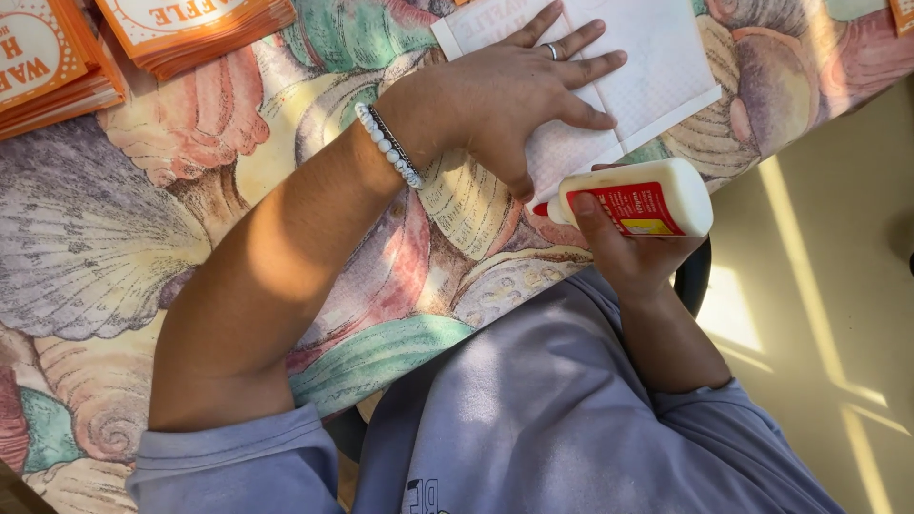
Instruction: Applying glue to paper templates and folding them to assemble bags
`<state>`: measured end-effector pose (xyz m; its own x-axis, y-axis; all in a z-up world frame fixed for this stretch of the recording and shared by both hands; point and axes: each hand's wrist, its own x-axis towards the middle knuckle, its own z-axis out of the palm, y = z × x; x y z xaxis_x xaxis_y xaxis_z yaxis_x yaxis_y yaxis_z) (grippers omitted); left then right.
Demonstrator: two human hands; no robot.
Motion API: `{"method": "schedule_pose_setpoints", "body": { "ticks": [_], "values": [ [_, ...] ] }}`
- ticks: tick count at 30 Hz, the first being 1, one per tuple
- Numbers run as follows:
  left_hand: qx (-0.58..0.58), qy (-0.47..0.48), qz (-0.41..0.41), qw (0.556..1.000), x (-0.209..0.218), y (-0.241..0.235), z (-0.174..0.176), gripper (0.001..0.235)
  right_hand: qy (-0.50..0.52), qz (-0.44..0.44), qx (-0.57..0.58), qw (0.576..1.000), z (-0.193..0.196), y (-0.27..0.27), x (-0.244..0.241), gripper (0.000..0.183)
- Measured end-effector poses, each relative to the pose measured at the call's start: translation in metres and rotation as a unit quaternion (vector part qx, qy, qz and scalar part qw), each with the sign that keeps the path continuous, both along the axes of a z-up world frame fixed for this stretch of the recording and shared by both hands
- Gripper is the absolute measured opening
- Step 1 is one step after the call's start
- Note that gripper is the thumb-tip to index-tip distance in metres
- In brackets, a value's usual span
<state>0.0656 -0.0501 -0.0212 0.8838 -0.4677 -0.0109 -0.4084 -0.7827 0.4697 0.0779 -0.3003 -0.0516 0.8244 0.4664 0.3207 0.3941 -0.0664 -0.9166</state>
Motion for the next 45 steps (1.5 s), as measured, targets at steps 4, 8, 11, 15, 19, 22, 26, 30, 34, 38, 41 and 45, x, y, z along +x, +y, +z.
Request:
{"method": "schedule_pose_setpoints", "body": {
  "ticks": [4,8,11,15,19,22,26,30,34,38,41,45],
  "values": [
    [-0.005,-0.001,-0.001,1.000,-0.001,0.000,0.003,0.111,0.008,0.008,-0.033,0.999,-0.008,-0.005,-0.001,0.035],
    [-0.017,-0.022,-0.009,1.000,0.001,0.002,-0.004,0.114,-0.052,-0.075,-0.012,0.996,-0.002,-0.003,0.017,0.033],
    [-0.034,-0.030,-0.004,0.999,0.001,0.002,-0.006,0.113,-0.115,-0.045,0.008,0.992,0.014,-0.002,0.039,0.075],
    [-0.036,-0.030,-0.004,0.999,0.002,0.004,-0.010,0.112,-0.080,-0.107,0.040,0.990,0.013,0.000,0.045,0.053],
    [-0.032,-0.021,-0.006,0.999,0.003,0.002,-0.007,0.115,-0.076,-0.092,0.057,0.991,-0.015,-0.011,0.021,0.077],
    [-0.010,0.003,0.003,1.000,0.001,0.000,0.002,0.114,0.059,-0.054,-0.021,0.997,-0.017,-0.005,-0.005,0.037],
    [-0.021,0.012,0.004,1.000,-0.001,0.001,0.003,0.113,-0.050,-0.149,-0.019,0.987,-0.006,-0.001,0.013,0.043],
    [-0.023,0.002,0.007,1.000,0.000,0.001,0.000,0.113,-0.143,-0.121,0.015,0.982,0.007,-0.002,0.046,0.051],
    [-0.030,-0.001,0.006,1.000,0.001,0.001,-0.001,0.113,-0.075,-0.124,0.028,0.989,0.018,0.004,0.028,0.055],
    [-0.021,-0.014,-0.001,1.000,0.003,0.001,-0.005,0.118,-0.080,-0.146,0.053,0.985,-0.036,-0.016,0.008,0.082],
    [-0.010,-0.009,0.001,1.000,0.002,0.000,-0.003,0.117,0.031,-0.098,0.025,0.994,-0.011,0.002,-0.003,0.037],
    [-0.023,-0.012,0.000,1.000,0.002,0.001,-0.002,0.116,-0.096,-0.149,0.027,0.984,-0.005,-0.005,0.033,0.054]
  ]
}}
